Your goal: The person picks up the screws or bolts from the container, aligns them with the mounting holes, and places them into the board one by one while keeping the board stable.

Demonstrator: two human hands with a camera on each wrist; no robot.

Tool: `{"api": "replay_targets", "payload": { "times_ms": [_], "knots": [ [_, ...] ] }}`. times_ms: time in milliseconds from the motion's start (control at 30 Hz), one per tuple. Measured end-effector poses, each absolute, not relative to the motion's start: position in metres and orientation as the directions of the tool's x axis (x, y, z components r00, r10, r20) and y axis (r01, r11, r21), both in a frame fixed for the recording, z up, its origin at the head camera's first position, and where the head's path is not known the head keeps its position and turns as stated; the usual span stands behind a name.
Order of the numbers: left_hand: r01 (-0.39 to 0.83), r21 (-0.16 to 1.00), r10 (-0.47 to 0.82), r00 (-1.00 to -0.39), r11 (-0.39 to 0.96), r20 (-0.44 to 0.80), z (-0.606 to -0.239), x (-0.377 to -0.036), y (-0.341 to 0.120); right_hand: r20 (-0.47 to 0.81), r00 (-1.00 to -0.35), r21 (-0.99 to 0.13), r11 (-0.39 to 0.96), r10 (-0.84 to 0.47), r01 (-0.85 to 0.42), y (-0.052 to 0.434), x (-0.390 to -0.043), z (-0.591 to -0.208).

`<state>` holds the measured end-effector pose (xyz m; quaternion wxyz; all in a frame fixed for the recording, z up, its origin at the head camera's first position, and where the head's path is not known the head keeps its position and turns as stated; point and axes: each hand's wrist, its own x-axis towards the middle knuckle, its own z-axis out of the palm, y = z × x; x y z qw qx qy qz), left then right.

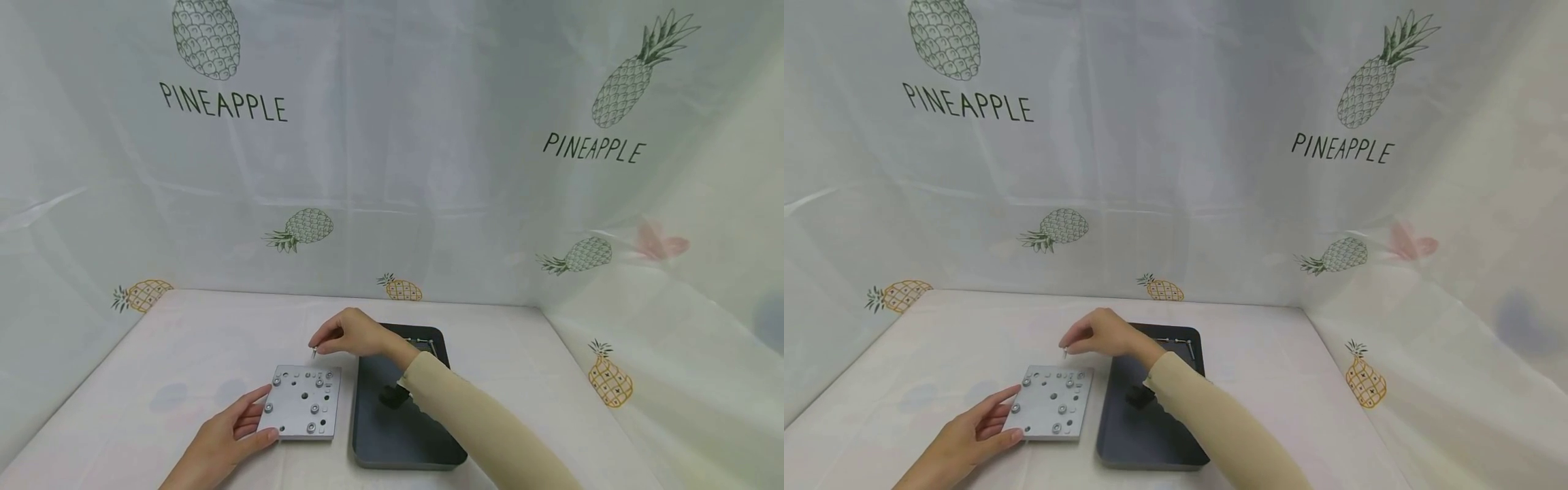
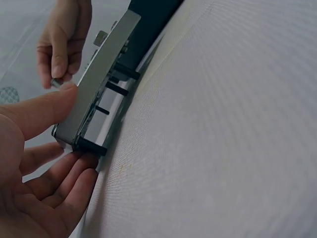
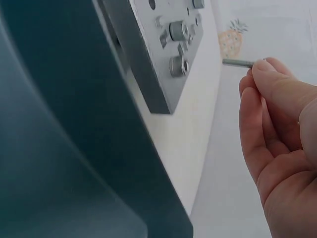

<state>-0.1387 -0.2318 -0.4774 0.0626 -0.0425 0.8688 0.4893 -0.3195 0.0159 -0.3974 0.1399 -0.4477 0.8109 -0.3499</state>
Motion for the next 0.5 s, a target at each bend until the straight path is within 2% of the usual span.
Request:
{"api": "replay_targets", "payload": {
  "times_ms": [500],
  "knots": [
    [-0.131,0.850,0.000,-0.988,0.511,-0.152,-0.477,-0.139,-0.233,0.085,-0.515,-0.649,0.345,-0.853,-0.678,-0.019,-0.315,-0.403]
  ]
}}
